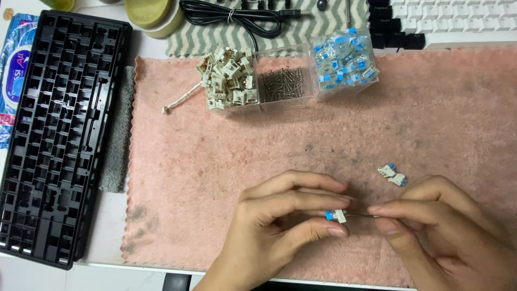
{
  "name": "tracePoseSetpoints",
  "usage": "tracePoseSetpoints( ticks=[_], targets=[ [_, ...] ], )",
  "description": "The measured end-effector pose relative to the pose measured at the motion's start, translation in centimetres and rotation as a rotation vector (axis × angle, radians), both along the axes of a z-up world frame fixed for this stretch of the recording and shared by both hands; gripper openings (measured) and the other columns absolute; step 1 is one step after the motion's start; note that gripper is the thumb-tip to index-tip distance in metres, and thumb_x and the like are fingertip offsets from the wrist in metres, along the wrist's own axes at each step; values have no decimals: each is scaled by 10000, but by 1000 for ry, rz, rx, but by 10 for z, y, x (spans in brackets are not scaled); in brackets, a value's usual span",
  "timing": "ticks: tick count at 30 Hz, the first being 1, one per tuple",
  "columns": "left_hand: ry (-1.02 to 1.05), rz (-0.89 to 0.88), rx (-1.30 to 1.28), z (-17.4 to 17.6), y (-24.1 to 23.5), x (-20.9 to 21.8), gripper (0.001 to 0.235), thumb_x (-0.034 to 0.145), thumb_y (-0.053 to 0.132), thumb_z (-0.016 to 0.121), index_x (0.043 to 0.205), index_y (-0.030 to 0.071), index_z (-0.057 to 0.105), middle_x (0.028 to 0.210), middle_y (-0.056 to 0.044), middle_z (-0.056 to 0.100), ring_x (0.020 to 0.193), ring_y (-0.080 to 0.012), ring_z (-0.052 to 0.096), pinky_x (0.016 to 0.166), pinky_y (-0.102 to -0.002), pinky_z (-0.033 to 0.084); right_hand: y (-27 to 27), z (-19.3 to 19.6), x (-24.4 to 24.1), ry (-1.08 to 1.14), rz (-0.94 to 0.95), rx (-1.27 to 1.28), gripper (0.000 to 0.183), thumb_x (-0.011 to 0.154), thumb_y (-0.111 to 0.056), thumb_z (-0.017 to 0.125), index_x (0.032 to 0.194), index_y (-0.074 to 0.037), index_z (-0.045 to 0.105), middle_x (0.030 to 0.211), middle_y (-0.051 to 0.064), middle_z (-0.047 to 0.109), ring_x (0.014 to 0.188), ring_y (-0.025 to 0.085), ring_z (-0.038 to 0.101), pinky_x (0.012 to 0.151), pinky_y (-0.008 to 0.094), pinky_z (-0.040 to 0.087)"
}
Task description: The person uses a small metal tool to adjust the internal components of several mechanical keyboard switches. They handle each switch individually, applying the tool to the stem or housing, then place the switches into a clear container. The workspace includes a disassembled keyboard case, spare parts, and tools.
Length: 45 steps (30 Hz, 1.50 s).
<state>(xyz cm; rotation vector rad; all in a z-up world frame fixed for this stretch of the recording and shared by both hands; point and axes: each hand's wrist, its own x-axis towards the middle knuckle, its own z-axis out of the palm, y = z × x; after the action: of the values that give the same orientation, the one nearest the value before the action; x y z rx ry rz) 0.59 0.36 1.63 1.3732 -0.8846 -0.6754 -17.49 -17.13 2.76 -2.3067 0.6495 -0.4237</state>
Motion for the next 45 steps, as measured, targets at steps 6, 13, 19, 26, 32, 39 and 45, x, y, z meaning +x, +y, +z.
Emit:
tracePoseSetpoints(
  ticks=[6,13,19,26,32,39,45],
  targets=[
    [-51,-43,4,2,2,1,222,1075,199,789,1268,93,820,1286,-128,846,1200,-233,868,1126,-322,703,-4,-3,-2,-32,69,-5,158,967,-192,803,1106,-219,872,799,-23,673,616,62,615,603,198,482],
    [-113,-50,19,4,2,3,229,1092,209,758,1272,82,824,1281,-126,847,1188,-230,874,1109,-311,698,-6,-7,-6,-16,83,26,181,969,-194,794,1129,-229,870,812,-49,706,590,50,614,573,198,470],
    [-182,-73,10,1,3,2,251,1131,187,711,1321,49,800,1305,-143,822,1194,-246,858,1097,-321,693,-4,-5,-2,3,93,-79,145,986,-216,791,1106,-233,871,764,-51,648,591,74,572,571,230,446],
    [-313,125,-74,-10,-6,-24,200,1117,74,735,1281,-28,781,1248,-205,825,1126,-275,869,1069,-321,720,37,1,13,-116,-91,43,99,1011,-6,715,1014,-20,813,661,51,605,544,113,525,557,241,385],
    [-306,213,-81,-15,-6,-27,189,1076,81,789,1232,-23,808,1205,-206,839,1064,-264,868,1015,-317,728,38,-10,10,-136,-78,120,111,1024,-75,713,1078,-94,808,641,-4,509,539,77,437,509,220,327],
    [-248,57,-53,-12,-2,-15,215,1126,95,729,1308,-4,787,1261,-200,836,1133,-264,872,1053,-309,718,31,-11,9,-182,-74,174,96,983,-76,725,999,-16,798,635,27,456,581,120,419,584,262,307],
    [-292,58,-38,-9,-4,-10,228,1138,121,693,1304,-11,775,1297,-196,831,1184,-276,867,1094,-331,705,15,-20,-5,-7,-101,383,154,1014,-170,752,961,-91,873,616,-33,588,524,55,448,529,219,359]
  ],
)
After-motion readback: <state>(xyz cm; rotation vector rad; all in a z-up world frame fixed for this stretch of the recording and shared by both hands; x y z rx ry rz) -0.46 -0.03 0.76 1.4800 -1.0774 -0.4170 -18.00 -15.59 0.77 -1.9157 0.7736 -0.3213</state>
